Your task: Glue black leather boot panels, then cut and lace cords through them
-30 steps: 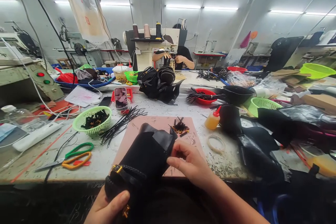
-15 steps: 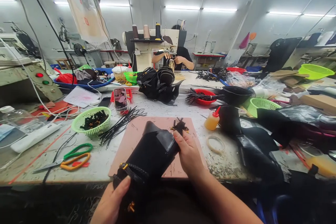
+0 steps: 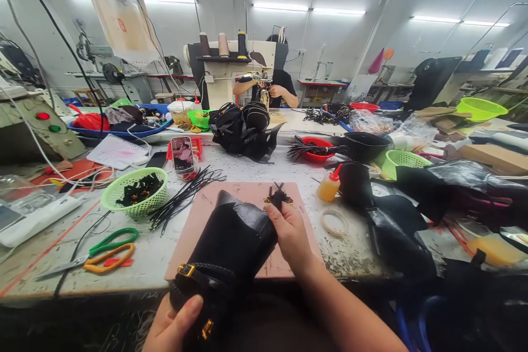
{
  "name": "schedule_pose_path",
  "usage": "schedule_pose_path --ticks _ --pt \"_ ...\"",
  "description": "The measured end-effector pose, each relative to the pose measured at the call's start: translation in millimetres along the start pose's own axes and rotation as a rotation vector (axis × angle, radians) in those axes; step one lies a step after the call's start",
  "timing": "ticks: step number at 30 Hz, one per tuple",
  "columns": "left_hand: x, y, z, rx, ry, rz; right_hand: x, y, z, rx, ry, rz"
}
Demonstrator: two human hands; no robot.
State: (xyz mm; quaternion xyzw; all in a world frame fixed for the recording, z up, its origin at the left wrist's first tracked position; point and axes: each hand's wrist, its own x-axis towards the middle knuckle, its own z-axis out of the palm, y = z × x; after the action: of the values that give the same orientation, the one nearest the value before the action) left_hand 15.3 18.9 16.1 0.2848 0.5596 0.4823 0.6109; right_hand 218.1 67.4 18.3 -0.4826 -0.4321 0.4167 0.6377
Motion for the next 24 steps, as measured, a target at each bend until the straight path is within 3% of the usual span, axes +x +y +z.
schedule_pose_path --ticks 7,12,24 --pt "-4 6 11.5 -0.275 -0.154 -0.052 3 3 -2 0.080 0.017 0.021" --pt "-1 0 3.5 -0.284 -0.330 -0.055 3 0 -1 0.175 0.011 0.000" --pt "-7 -2 10.7 -0.341 -0.409 -0.014 6 7 -5 0.251 0.041 0.062"
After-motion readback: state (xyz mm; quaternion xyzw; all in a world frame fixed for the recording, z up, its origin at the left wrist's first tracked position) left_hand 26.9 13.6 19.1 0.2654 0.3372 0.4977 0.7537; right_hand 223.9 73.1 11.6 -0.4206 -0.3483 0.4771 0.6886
